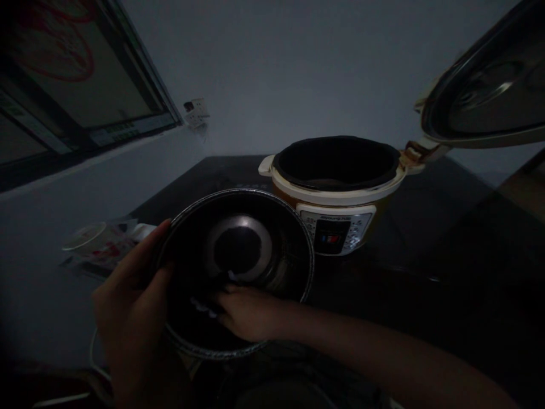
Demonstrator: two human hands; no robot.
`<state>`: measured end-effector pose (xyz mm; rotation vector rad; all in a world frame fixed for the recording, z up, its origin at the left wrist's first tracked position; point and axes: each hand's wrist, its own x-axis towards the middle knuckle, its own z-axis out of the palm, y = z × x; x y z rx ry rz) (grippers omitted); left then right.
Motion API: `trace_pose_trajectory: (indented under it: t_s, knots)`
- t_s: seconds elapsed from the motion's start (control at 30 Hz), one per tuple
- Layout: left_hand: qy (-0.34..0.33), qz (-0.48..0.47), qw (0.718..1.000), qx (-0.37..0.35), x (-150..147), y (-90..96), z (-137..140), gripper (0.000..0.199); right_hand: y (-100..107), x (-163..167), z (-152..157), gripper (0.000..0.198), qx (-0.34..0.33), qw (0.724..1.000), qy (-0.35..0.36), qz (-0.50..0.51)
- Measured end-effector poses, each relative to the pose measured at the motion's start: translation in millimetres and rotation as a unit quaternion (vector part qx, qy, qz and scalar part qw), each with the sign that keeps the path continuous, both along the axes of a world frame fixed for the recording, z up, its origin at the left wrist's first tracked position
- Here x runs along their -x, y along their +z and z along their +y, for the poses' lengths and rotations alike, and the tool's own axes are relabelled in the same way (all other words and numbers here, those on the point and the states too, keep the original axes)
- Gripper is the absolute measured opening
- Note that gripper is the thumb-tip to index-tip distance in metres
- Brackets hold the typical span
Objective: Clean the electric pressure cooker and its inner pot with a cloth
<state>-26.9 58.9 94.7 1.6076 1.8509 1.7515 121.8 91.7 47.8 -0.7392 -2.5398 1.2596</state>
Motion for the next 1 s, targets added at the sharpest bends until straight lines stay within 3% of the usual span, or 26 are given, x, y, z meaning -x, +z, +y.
trace_pose_trajectory:
  t_s: [0.23,0.47,0.63,0.83,1.0]
  knots:
    - [-0.001,-0.028,1.0,0.012,-1.4,-0.1,-1.8,0.045,-8.8,-32.4,12.7,0.041,-0.142,0.976,0.015,-0.166]
    - [-0.009,-0.015,1.0,0.01,-3.7,1.0,-4.6,0.045,13.7,-43.8,29.6,0.039,-0.26,0.903,-0.07,-0.334]
    - [-0.006,-0.021,1.0,0.019,-3.8,2.9,-3.8,0.045,24.0,-44.5,43.9,0.043,-0.309,0.883,-0.121,-0.331]
    - [-0.006,-0.012,0.999,0.031,-1.5,2.9,-3.6,0.047,16.1,-41.9,61.5,0.052,-0.365,0.87,-0.142,-0.301]
    - [0.006,-0.019,1.0,0.022,-1.6,2.6,-1.9,0.045,12.8,-35.3,74.2,0.083,-0.371,0.88,-0.13,-0.266]
